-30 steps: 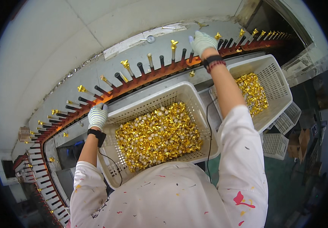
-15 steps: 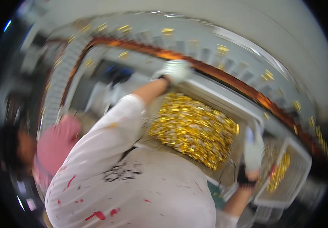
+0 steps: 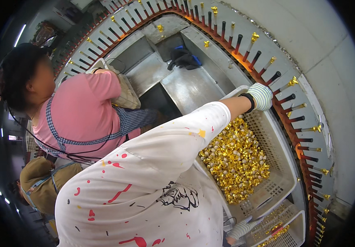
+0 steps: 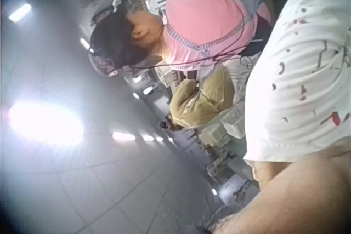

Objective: Placing small gold-colored parts onto a conveyor belt system in a manufacturing facility.

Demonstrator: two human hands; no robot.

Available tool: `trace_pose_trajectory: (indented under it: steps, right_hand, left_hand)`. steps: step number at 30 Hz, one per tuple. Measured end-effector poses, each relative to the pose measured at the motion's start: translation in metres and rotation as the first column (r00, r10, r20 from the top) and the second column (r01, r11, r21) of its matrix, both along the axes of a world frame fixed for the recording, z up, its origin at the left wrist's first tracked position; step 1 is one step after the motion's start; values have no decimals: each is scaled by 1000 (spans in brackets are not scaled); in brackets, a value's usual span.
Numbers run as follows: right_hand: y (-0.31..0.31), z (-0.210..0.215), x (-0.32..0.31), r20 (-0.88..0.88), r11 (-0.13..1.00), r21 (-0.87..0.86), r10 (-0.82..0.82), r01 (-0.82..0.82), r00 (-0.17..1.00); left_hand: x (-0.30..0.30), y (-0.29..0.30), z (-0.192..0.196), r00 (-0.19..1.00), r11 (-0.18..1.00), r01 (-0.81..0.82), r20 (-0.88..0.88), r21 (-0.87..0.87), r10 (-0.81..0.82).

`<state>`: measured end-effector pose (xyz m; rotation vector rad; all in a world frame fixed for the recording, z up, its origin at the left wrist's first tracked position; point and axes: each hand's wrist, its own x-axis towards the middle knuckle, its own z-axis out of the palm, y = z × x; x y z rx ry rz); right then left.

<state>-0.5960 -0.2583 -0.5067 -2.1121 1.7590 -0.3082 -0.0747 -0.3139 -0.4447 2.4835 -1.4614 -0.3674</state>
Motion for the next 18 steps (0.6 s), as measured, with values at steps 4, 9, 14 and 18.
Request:
trace_pose_trajectory:
  steps: [4, 9, 14, 18]
  right_hand:
    - [20, 5, 28, 58, 988, -41, -146, 149, 988]
    - [31, -9, 16, 181, 985, -24, -165, 172, 970]
    - [48, 3, 27, 142, 980, -120, -143, 160, 980]
    - [41, 1, 20, 198, 975, -52, -201, 215, 959]
  left_hand:
    - [-10, -9, -3, 997, 999, 40, 68, -19, -39]
    - [-25, -9, 5, 993, 998, 70, 98, 4, -70]
    - [-34, -10, 14, 992, 998, 51, 117, 34, -55]
    - [-47, -16, 8, 992, 997, 49, 113, 52, -54]
